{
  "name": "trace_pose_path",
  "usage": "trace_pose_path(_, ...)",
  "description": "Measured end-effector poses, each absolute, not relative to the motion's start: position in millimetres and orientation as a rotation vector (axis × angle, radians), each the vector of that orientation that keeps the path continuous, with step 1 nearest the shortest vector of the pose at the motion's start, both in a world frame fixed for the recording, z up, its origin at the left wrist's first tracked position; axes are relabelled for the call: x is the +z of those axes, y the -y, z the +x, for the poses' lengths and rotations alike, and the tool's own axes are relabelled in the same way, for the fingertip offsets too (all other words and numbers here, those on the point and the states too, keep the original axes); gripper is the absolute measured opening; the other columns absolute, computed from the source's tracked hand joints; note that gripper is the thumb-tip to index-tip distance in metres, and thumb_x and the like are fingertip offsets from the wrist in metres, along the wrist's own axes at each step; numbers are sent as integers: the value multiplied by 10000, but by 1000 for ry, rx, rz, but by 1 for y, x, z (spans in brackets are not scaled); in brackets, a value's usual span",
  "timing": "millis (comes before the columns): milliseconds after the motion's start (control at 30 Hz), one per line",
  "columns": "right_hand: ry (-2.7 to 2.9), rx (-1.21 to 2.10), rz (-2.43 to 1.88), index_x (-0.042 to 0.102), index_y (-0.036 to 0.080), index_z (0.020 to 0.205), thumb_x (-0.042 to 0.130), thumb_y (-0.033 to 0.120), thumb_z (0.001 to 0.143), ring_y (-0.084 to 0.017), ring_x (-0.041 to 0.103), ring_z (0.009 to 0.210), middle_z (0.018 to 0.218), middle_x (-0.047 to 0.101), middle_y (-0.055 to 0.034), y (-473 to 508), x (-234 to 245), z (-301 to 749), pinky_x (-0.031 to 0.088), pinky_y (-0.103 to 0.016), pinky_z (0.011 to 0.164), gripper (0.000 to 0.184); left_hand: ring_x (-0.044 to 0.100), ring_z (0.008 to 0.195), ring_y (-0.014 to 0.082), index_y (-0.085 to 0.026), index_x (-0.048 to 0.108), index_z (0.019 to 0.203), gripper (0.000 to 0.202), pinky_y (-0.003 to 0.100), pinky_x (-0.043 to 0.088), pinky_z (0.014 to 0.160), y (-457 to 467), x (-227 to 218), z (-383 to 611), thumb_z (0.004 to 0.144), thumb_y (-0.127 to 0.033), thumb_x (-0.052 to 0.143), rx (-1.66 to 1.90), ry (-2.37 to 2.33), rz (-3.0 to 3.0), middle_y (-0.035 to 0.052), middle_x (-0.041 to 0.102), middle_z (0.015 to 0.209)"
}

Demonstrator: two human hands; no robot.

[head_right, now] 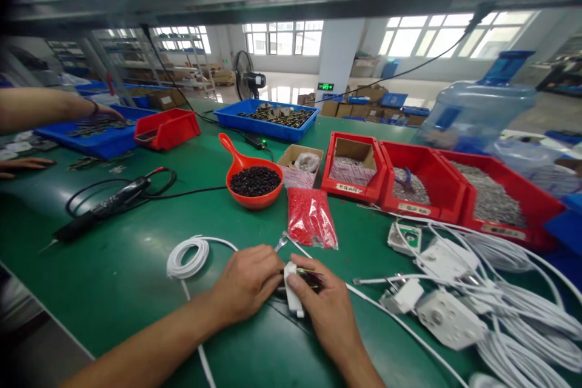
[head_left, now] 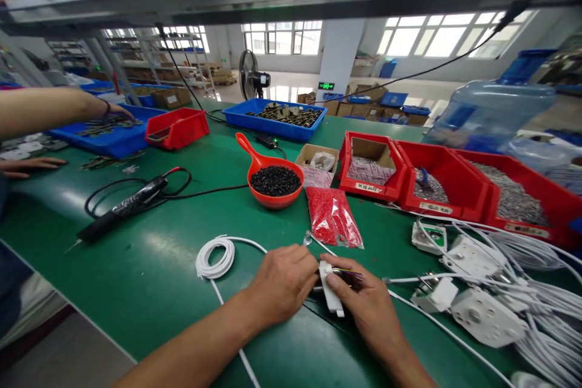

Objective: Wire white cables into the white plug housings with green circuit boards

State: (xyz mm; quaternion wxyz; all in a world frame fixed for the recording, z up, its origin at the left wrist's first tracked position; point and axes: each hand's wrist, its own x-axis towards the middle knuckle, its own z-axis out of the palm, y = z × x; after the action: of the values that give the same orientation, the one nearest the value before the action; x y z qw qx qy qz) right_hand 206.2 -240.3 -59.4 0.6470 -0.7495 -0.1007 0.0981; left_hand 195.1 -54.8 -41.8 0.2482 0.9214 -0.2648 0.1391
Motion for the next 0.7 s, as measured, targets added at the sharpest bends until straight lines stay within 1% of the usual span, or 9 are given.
trace_pose_path(33,244,231,-1707,674,225,1100,679,467,801,-266,615,1002,1008,694,-55,241,-60,206,490,-358,829,384,534,782,159,-159,594,899,106,248,380,689,51,-37,195,890,-242,528,307,688,2518,34,598,838)
trace_pose_path(133,271,226,-1694,664,219,1130,668,475,806,-256,625,950,1053,683,-61,245,-58,207,489,-363,823,413,566,813,151,-206,609,999,218,230,397,712,35,-18,198,818,-323,645,90,583,2554,1,622,891)
trace_pose_path(200,276,188,-1688,657,215,1145,659,482,812,-251,626,932,1087,673,-67,248,-56,207,478,-378,849,426,581,791,141,-204,644,913,168,218,398,704,22,-7,199,850,-354,601,11,537,2598,-5,630,856)
trace_pose_path(267,298,177,-1677,656,212,1149,654,490,814,-256,626,938,1101,669,-76,249,-54,206,479,-390,857,435,593,718,122,-177,647,820,275,197,400,652,12,0,200,920,-370,479,-81,454,2620,0,631,777)
trace_pose_path(333,348,184,-1655,662,209,1139,656,485,816,-268,615,995,1136,658,-86,249,-52,204,471,-409,897,425,603,639,109,-173,640,838,336,180,402,582,10,3,202,948,-376,397,-243,371,2694,0,643,736)
trace_pose_path(367,379,182,-1642,668,206,1125,658,478,817,-274,603,1036,1159,649,-91,249,-52,202,458,-422,930,411,616,636,115,-178,643,870,323,179,409,567,12,3,204,937,-392,411,-325,346,2753,5,659,752)
trace_pose_path(467,468,148,-1615,687,196,1068,668,453,820,-282,555,1143,1212,623,-105,249,-51,198,399,-450,1019,357,662,780,213,-170,683,878,277,241,472,641,29,1,214,815,-419,579,-441,326,2963,84,695,865)
trace_pose_path(567,509,125,-1607,684,192,1056,665,432,830,-278,551,1155,1224,615,-110,251,-51,195,378,-461,1042,330,657,879,318,-118,714,852,283,339,509,718,52,-1,225,703,-356,676,-477,288,3060,189,688,916)
trace_pose_path(700,541,106,-1591,669,199,1067,652,413,844,-270,552,1155,1226,612,-103,256,-52,193,370,-459,1048,309,654,920,338,-101,720,929,351,376,529,765,71,-2,227,682,-346,677,-544,245,3129,225,677,969)
